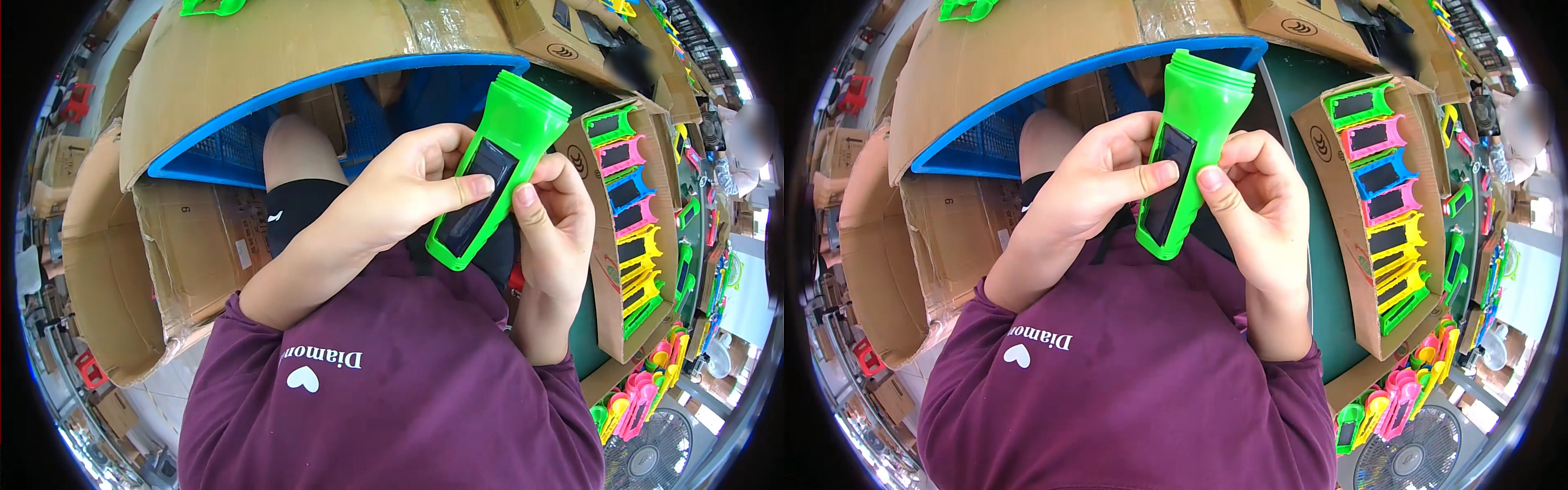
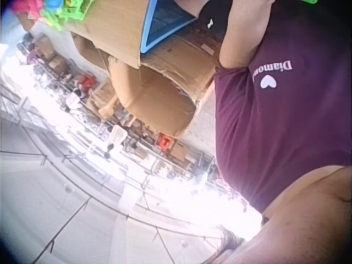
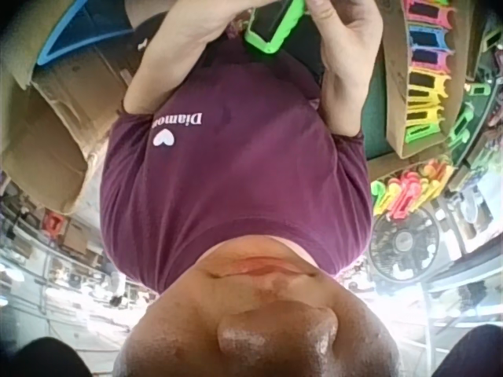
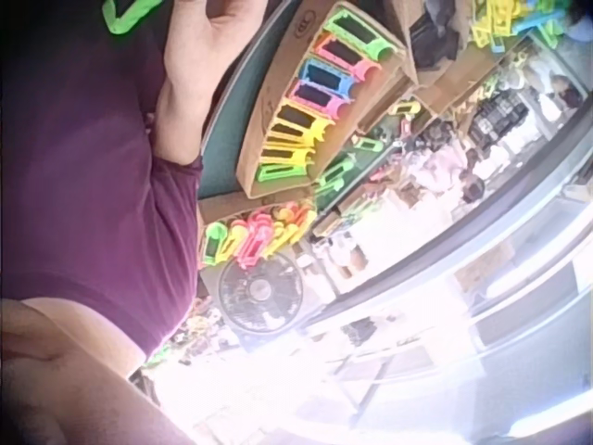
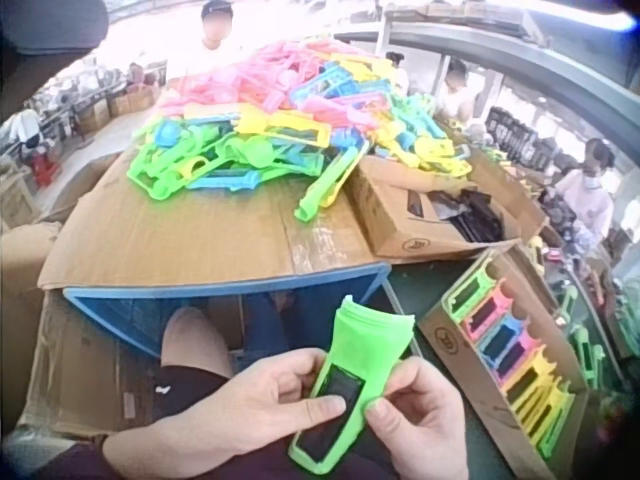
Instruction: Assembling plastic solar-powered flashlights by inserting black solar panels into various colored plastic housings.
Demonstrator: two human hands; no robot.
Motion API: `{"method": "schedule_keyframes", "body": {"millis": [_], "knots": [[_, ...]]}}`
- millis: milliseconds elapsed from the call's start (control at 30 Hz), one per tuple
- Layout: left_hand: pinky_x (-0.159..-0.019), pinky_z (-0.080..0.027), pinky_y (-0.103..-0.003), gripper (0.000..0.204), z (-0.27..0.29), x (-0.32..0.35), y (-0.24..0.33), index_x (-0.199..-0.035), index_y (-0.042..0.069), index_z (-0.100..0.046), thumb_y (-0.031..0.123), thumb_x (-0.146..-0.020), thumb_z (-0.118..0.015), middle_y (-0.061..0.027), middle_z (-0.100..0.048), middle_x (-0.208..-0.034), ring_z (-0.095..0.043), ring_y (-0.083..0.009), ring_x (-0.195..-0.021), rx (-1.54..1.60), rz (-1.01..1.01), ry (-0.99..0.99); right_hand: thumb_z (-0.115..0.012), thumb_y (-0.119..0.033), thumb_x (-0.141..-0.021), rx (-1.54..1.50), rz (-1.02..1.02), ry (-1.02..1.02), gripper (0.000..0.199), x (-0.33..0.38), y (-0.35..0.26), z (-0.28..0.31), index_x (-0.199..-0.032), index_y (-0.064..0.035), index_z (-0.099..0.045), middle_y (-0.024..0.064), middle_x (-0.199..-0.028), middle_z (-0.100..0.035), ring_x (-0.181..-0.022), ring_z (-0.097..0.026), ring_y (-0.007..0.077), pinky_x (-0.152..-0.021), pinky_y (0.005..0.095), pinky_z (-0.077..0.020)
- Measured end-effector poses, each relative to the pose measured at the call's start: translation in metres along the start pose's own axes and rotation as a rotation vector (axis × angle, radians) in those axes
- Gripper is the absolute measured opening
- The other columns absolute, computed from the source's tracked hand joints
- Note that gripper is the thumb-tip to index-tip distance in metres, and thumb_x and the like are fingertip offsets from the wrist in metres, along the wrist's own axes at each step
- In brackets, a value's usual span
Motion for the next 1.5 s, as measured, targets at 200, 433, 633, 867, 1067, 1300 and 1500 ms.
{"method": "schedule_keyframes", "body": {"millis": [200,433,633,867,1067,1300,1500], "knots": [[-0.07,-0.045,-0.022,0.021,0.006,0.002,0.002,-0.099,-0.002,-0.05,0.007,-0.081,-0.057,-0.0049,-0.057,-0.088,-0.054,-0.009,-0.08,-0.063,-0.056,0.125,-0.057,-0.008,-0.082,0.112,-0.01,0.014,0.011,-0.003,0.005,-0.002,-0.087,-0.0025,-0.048,0.0016,-0.079,-0.054,-0.069,-0.051,0.0064,-0.061,0.0196,-0.0431],[-0.066,-0.045,-0.02,0.026,0.031,-0.007,0.001,-0.1,0.0,-0.051,0.016,-0.081,-0.059,-0.0042,-0.058,-0.085,-0.055,-0.0084,-0.075,-0.063,-0.13,0.339,-0.047,-0.017,-0.088,-0.107,-0.287,-0.055,0.023,-0.011,0.048,0.0,-0.102,0.0013,-0.049,0.0066,-0.087,-0.056,-0.075,-0.056,0.0119,-0.066,0.0248,-0.0479],[-0.077,-0.043,-0.025,0.037,0.037,-0.01,-0.035,-0.106,-0.002,-0.046,0.015,-0.078,-0.063,-0.0078,-0.055,-0.094,-0.054,-0.0129,-0.088,0.066,0.011,0.199,-0.053,-0.012,-0.085,-0.151,-0.31,-0.032,0.014,0.001,0.072,0.012,-0.094,-0.0016,-0.051,0.0005,-0.079,-0.055,-0.072,-0.049,0.0045,-0.065,0.0182,-0.0386],[-0.08,-0.043,-0.026,0.041,0.036,-0.003,-0.054,-0.107,0.0,-0.047,0.006,-0.072,-0.068,-0.0057,-0.056,-0.099,-0.053,-0.0124,-0.09,0.073,0.105,0.155,-0.054,-0.012,-0.084,-0.143,-0.353,-0.019,0.014,0.002,0.078,0.018,-0.092,-0.0004,-0.052,0.0016,-0.079,-0.056,-0.073,-0.051,0.0055,-0.068,0.0186,-0.0397],[-0.079,-0.043,-0.026,0.039,0.034,-0.003,-0.047,-0.105,0.0,-0.047,0.006,-0.072,-0.067,-0.0044,-0.056,-0.096,-0.054,-0.0117,-0.088,0.034,0.084,0.149,-0.055,-0.012,-0.084,-0.127,-0.334,0.008,0.014,0.001,0.079,0.017,-0.091,-0.0005,-0.052,0.0024,-0.08,-0.056,-0.074,-0.051,0.0064,-0.068,0.0187,-0.0406],[-0.077,-0.046,-0.026,0.04,0.036,-0.015,-0.045,-0.106,0.001,-0.044,0.001,-0.072,-0.066,-0.0047,-0.055,-0.095,-0.055,-0.0126,-0.087,-0.063,0.043,0.194,-0.053,-0.011,-0.085,-0.108,-0.266,0.048,0.013,-0.005,0.078,0.022,-0.092,0.0002,-0.052,0.0032,-0.082,-0.057,-0.075,-0.052,0.0071,-0.068,0.0199,-0.0424],[-0.088,-0.039,-0.029,0.061,0.016,-0.017,-0.052,-0.122,0.001,-0.034,-0.003,-0.07,-0.066,-0.0056,-0.048,-0.108,-0.047,-0.015,-0.102,-0.054,0.005,-0.03,-0.055,-0.013,-0.084,-0.114,-0.246,0.168,0.019,-0.001,0.071,0.041,-0.097,0.0009,-0.054,0.0026,-0.085,-0.057,-0.08,-0.053,0.0074,-0.072,0.0205,-0.0427]]}}
Point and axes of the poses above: each hand's wrist, its own x-axis away from the middle knuckle, its own z-axis out of the back of the hand, y = z × x, the point moved 8 cm from there along -x, towards the middle knuckle
